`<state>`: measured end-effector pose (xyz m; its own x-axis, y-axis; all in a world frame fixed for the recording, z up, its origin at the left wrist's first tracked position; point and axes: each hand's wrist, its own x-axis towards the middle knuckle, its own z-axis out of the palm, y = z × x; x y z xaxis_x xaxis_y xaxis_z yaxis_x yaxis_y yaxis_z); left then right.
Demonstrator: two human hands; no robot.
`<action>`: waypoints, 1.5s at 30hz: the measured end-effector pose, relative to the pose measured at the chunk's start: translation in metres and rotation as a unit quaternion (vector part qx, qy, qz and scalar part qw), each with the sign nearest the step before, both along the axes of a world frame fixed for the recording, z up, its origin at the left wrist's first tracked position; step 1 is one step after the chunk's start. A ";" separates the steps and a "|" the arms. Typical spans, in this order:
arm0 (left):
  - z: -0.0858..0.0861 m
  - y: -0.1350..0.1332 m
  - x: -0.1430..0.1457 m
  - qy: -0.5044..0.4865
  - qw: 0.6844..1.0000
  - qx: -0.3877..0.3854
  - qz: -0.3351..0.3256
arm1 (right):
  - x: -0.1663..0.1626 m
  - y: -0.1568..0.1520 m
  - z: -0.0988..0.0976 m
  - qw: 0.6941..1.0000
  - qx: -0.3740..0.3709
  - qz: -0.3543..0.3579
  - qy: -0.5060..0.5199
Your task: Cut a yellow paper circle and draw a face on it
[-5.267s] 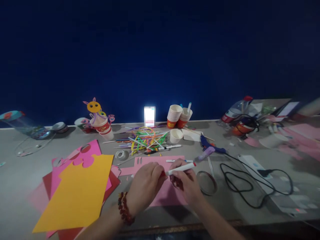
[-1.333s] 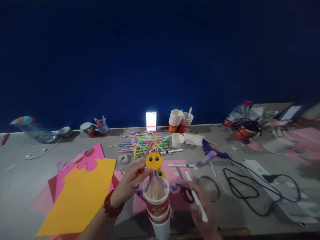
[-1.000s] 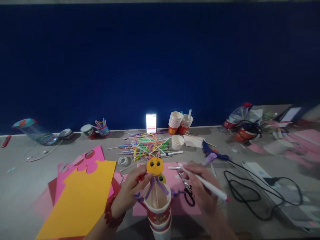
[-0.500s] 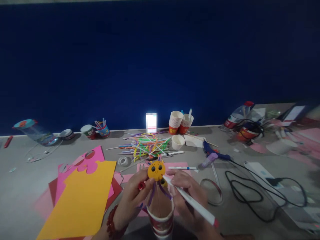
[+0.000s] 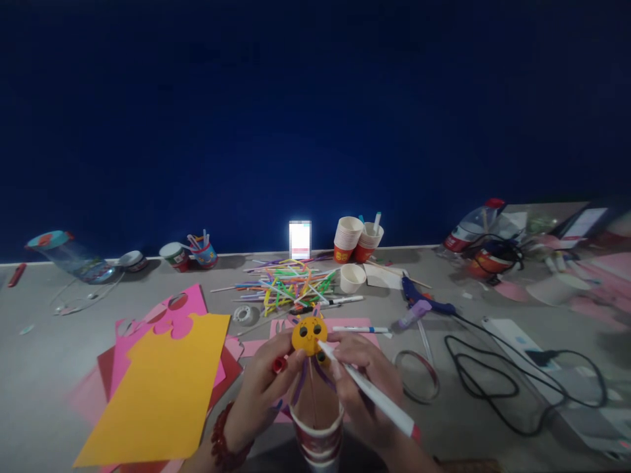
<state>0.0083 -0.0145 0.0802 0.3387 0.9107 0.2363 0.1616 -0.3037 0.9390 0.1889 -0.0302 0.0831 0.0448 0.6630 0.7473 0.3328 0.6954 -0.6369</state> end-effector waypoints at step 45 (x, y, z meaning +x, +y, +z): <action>-0.004 0.000 -0.001 -0.011 1.000 0.010 -0.002 | -0.002 0.002 -0.003 0.999 0.025 -0.004 0.035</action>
